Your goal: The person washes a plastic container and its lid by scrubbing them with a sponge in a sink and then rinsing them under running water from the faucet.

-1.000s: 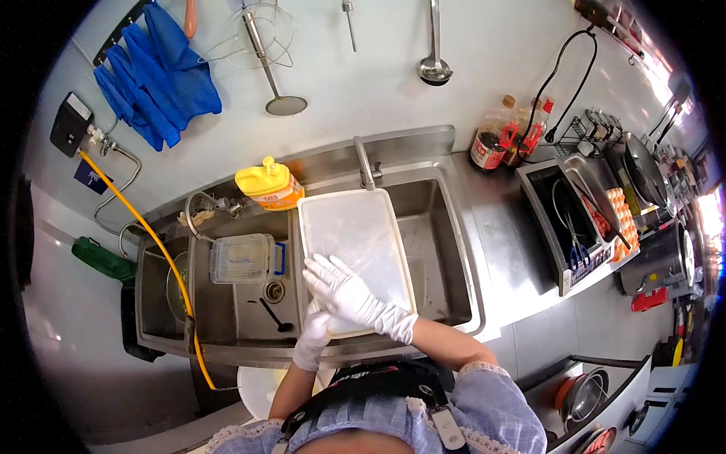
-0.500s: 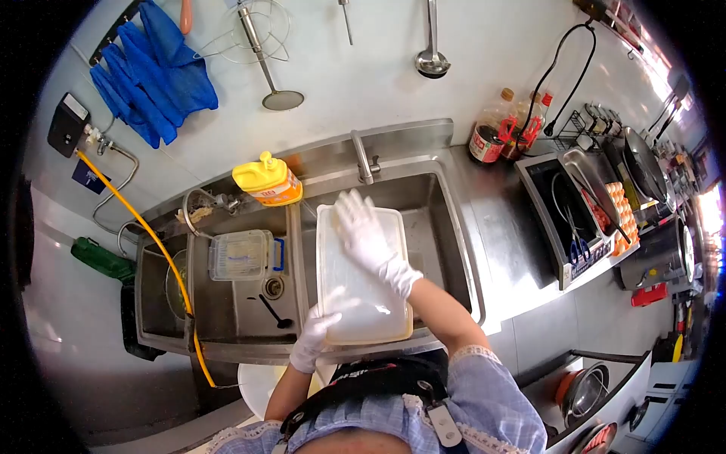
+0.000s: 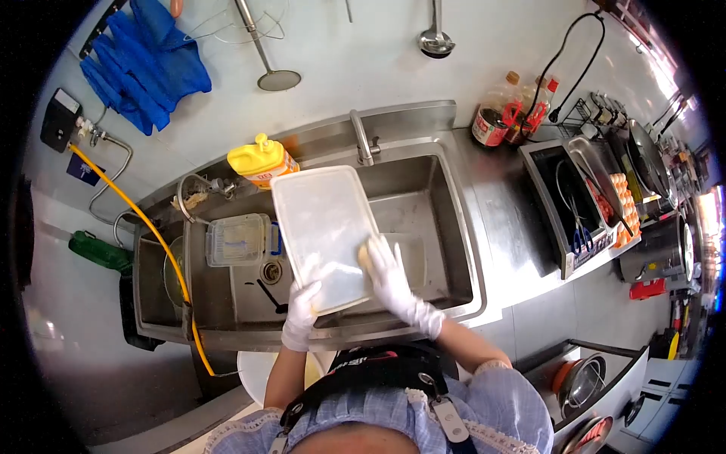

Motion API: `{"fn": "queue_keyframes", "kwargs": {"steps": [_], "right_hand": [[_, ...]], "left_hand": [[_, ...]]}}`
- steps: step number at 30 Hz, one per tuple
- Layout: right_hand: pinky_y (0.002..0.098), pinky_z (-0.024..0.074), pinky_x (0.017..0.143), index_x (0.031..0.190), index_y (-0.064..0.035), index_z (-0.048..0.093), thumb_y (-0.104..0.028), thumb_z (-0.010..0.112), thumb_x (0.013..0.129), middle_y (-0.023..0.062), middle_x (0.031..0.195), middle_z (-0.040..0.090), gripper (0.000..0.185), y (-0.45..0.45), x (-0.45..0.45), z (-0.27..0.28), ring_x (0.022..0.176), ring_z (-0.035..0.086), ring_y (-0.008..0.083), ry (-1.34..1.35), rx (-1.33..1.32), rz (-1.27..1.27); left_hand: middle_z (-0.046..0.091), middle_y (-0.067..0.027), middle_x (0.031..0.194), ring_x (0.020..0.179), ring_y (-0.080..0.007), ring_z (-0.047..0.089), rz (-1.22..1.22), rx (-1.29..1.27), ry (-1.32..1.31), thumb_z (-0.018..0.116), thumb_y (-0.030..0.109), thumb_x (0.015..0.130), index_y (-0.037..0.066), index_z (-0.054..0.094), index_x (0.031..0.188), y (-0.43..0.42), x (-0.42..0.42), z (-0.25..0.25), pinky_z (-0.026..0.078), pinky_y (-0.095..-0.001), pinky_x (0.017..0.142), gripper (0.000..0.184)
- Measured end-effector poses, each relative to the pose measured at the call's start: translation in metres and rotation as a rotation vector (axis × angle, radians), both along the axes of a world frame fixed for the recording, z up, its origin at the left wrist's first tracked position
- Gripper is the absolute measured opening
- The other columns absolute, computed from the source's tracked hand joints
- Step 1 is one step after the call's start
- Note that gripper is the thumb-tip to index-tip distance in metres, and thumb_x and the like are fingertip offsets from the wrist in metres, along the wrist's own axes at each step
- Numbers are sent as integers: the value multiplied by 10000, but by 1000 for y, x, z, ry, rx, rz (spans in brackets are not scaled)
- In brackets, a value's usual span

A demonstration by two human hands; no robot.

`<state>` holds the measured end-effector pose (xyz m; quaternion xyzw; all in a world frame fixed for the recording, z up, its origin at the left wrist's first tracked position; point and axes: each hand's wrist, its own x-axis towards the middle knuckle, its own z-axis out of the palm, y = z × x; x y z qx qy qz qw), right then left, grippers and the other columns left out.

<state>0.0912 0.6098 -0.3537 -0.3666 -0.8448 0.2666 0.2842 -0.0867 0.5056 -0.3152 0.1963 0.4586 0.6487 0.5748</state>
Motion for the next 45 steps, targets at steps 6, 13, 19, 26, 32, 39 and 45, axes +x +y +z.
{"fn": "queue_keyframes", "kwargs": {"steps": [6, 13, 19, 26, 32, 39, 45], "right_hand": [[479, 116, 1084, 1293, -16, 382, -134, 446, 888, 192, 1351, 376, 426, 86, -31, 21, 1308, 268, 338, 124, -61, 46], [478, 169, 1075, 1297, -65, 411, -30, 526, 841, 192, 1363, 368, 471, -9, 7, -10, 1294, 321, 317, 153, -45, 131], [385, 340, 979, 1225, -26, 455, -3, 487, 838, 162, 1240, 478, 389, 4, 19, 11, 1147, 461, 264, 448, -179, 123], [255, 451, 810, 1166, 8, 483, -63, 543, 852, 71, 1017, 589, 328, 51, -5, 22, 910, 559, 145, 599, -977, -76], [237, 448, 777, 1119, 46, 498, -53, 554, 826, 68, 969, 604, 314, 39, -17, -7, 865, 568, 136, 581, -1004, -365], [234, 455, 697, 1056, 39, 516, -58, 541, 829, 53, 905, 598, 248, 21, -29, -77, 791, 558, 124, 797, -968, -733], [264, 446, 567, 987, -20, 533, -108, 549, 796, 36, 774, 565, 210, -21, -46, -53, 643, 530, 136, 812, -1269, -738]], "left_hand": [[484, -243, 1248, 1202, -290, 434, -8, 62, -44, 482, 24, 760, -18, 243, 1375, 6, 3, 11, 307, -371, 1036, 661], [490, -204, 1238, 1129, -266, 503, 227, 95, -52, 491, 9, 788, -37, 322, 1336, 15, -10, -8, 410, -364, 968, 576], [479, -232, 1247, 1144, -269, 490, 220, 120, -27, 499, 21, 798, -31, 278, 1357, 22, -13, 6, 388, -360, 985, 604], [459, -235, 1274, 1195, -288, 448, 145, 101, 77, 445, -5, 802, -20, 260, 1368, 16, -8, 14, 324, -374, 1028, 596], [531, -202, 1211, 1152, -240, 486, 218, 131, 115, 478, -5, 828, -39, 344, 1323, 16, 17, 6, 328, -331, 1008, 514], [514, -190, 1227, 1146, -245, 491, 272, 53, 145, 462, 0, 841, -77, 415, 1255, 15, 43, -17, 347, -341, 1003, 424], [538, -118, 1176, 1042, -173, 529, 339, 66, 220, 493, -7, 850, -86, 457, 1216, 26, 53, -26, 411, -292, 920, 377]]}}
